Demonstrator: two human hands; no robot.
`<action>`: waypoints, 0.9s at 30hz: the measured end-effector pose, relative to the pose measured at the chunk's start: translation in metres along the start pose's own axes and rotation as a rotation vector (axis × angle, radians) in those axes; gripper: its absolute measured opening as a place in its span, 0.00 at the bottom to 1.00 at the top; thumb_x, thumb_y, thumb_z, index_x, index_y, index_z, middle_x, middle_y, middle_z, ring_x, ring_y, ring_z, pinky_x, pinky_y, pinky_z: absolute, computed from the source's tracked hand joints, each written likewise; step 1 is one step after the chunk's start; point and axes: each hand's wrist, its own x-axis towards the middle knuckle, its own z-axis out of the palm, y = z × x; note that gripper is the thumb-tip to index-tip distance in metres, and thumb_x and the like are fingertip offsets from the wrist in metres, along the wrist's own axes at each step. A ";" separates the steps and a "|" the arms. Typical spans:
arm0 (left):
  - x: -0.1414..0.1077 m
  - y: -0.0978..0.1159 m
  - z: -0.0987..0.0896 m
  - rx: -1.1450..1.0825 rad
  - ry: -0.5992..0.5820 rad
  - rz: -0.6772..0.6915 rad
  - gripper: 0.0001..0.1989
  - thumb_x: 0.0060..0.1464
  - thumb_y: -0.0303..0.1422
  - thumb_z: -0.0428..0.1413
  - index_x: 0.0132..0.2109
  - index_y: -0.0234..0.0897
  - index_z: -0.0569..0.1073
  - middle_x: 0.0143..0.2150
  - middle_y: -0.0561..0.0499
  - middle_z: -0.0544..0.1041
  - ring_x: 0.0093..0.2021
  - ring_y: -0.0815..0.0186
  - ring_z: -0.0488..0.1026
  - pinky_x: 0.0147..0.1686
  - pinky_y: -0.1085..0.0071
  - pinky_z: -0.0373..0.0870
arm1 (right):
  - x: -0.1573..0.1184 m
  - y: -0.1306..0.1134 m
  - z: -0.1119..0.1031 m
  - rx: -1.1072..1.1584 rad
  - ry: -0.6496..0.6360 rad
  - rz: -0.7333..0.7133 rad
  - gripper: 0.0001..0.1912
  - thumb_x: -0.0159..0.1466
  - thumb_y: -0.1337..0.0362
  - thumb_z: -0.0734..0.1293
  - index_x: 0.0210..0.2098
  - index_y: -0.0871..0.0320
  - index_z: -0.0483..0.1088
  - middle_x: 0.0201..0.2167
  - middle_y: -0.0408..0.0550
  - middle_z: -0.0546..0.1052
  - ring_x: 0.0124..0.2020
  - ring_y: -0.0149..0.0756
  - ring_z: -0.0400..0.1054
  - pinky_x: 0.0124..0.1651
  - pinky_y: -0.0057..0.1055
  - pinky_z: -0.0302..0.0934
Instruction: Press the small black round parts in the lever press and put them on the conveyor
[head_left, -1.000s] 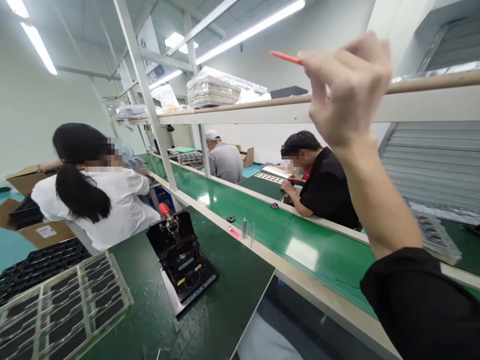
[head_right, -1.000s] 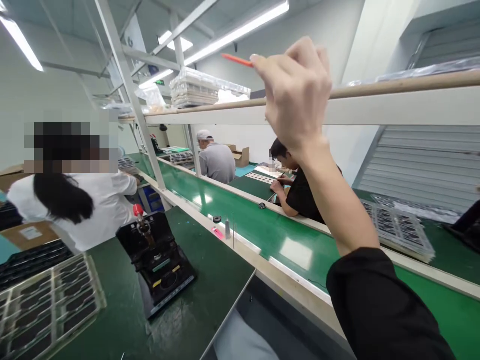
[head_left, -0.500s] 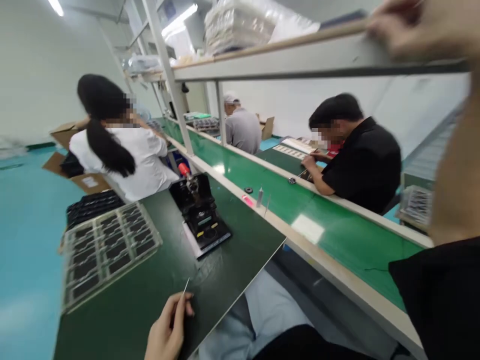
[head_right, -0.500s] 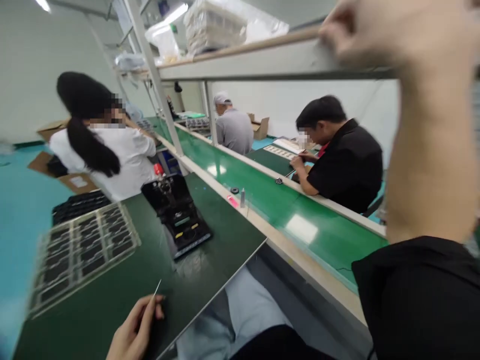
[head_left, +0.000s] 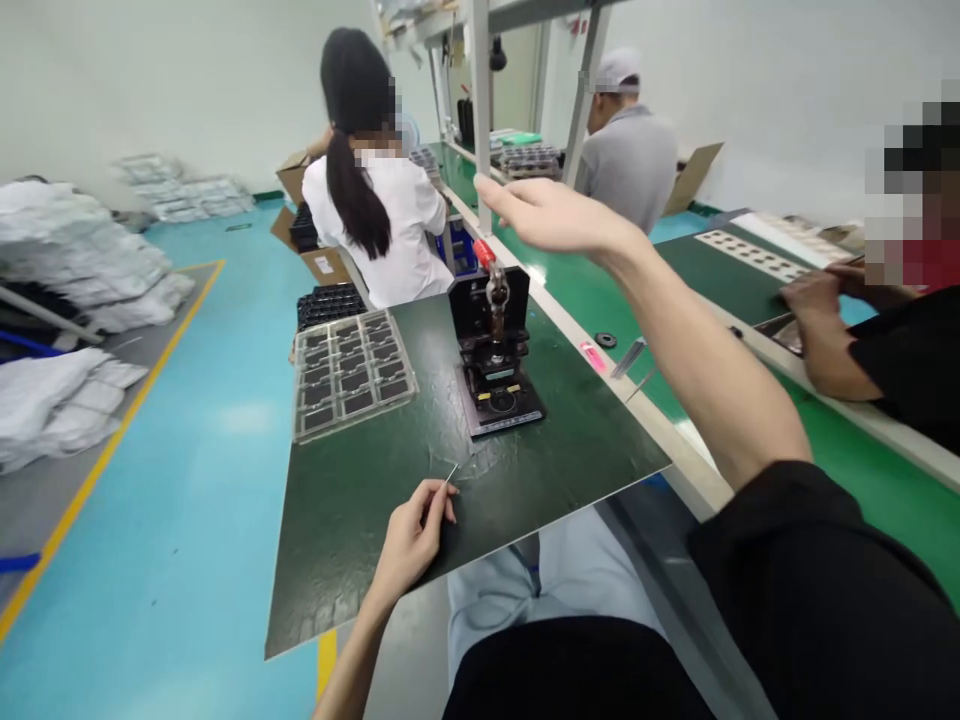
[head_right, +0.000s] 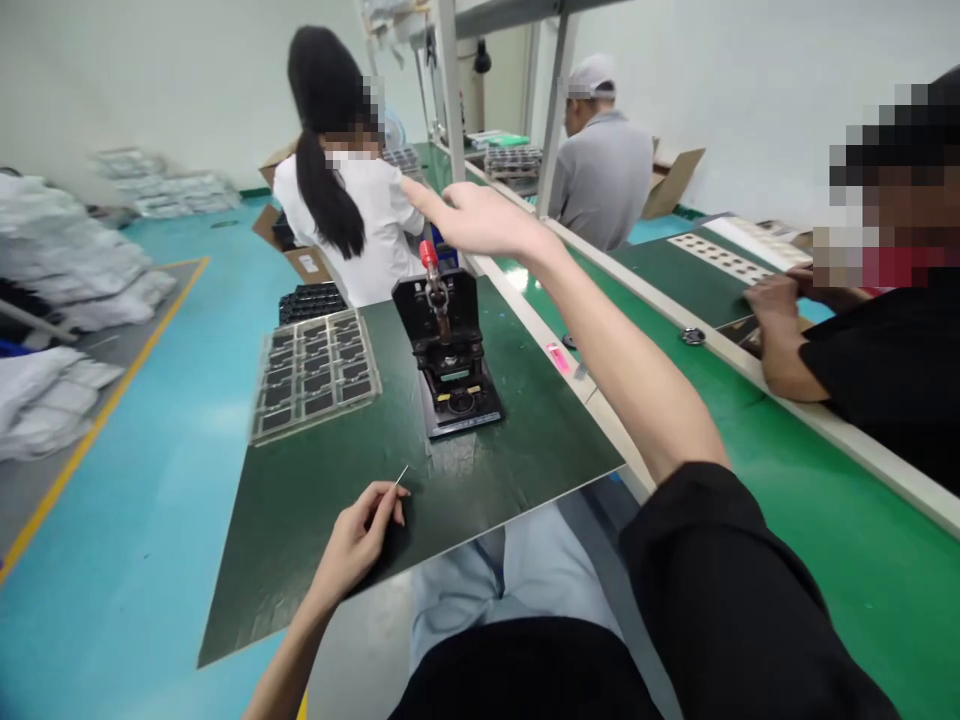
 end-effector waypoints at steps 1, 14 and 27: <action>-0.001 0.001 0.000 -0.005 0.002 -0.005 0.18 0.68 0.46 0.48 0.42 0.39 0.75 0.27 0.54 0.76 0.28 0.66 0.72 0.33 0.73 0.68 | -0.005 0.005 0.016 0.027 -0.007 0.028 0.16 0.72 0.57 0.69 0.30 0.58 0.77 0.38 0.44 0.84 0.57 0.42 0.75 0.56 0.39 0.74; -0.003 0.007 0.002 0.028 -0.029 -0.043 0.17 0.68 0.45 0.47 0.43 0.39 0.74 0.28 0.53 0.76 0.27 0.67 0.70 0.33 0.74 0.67 | -0.057 -0.007 0.047 0.108 -0.137 0.149 0.13 0.73 0.56 0.67 0.53 0.54 0.69 0.50 0.48 0.76 0.54 0.40 0.76 0.60 0.45 0.73; -0.005 0.008 0.001 0.039 -0.030 -0.042 0.16 0.69 0.43 0.47 0.43 0.39 0.74 0.28 0.55 0.76 0.27 0.68 0.70 0.32 0.74 0.64 | -0.106 -0.013 0.037 0.179 -0.208 0.171 0.10 0.74 0.57 0.64 0.41 0.53 0.73 0.45 0.49 0.80 0.56 0.48 0.75 0.63 0.59 0.70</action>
